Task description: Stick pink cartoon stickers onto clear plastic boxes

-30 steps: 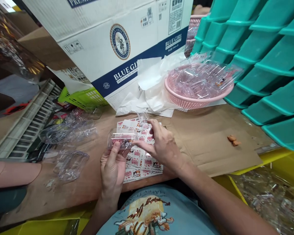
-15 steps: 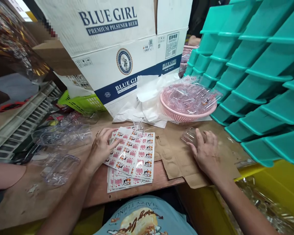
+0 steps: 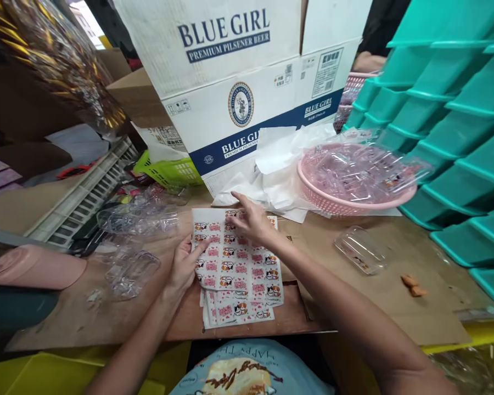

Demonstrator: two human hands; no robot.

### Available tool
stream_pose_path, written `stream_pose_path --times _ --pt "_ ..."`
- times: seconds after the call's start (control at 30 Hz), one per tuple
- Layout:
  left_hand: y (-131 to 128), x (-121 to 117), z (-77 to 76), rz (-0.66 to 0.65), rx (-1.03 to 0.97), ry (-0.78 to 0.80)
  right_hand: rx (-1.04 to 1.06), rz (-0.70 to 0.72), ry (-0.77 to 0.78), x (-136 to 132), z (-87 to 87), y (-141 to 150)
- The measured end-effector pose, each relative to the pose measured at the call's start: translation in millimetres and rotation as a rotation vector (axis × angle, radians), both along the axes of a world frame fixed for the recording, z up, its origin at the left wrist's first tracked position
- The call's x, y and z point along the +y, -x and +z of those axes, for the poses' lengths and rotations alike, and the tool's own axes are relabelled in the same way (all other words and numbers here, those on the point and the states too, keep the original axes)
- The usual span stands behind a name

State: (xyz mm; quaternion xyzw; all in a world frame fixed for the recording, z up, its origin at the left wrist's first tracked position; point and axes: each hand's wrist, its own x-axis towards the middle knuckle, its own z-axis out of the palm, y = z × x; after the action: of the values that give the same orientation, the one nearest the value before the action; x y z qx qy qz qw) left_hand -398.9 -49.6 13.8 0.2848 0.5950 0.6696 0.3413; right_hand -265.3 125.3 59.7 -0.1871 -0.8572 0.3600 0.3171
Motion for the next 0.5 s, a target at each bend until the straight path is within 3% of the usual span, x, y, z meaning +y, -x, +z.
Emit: stream_pose_path --times 0.07,0.13,0.17,0.23,0.33,0.43,0.5 --pt "3 0 5.0 0.094 0.134 -0.035 -0.091 0.073 0.081 8 8.5 7" --pt "11 4 16.7 0.206 0.424 -0.036 -0.178 0.212 0.074 10 19.1 11" --pt "15 7 24.3 0.210 0.558 -0.015 -0.217 0.294 0.056 10 23.9 12" --pt "23 14 38.8 0.075 0.651 0.068 -0.261 0.409 0.011 8 30.6 13" --pt "27 19 47.2 -0.133 0.300 0.148 -0.144 0.291 -0.173 -1 30.1 11" --pt "18 16 38.9 -0.151 -0.131 0.119 -0.012 0.107 -0.449 -21 19.7 0" --pt "9 11 32.0 -0.157 -0.283 0.089 0.022 0.007 -0.603 -37 11.9 -9"
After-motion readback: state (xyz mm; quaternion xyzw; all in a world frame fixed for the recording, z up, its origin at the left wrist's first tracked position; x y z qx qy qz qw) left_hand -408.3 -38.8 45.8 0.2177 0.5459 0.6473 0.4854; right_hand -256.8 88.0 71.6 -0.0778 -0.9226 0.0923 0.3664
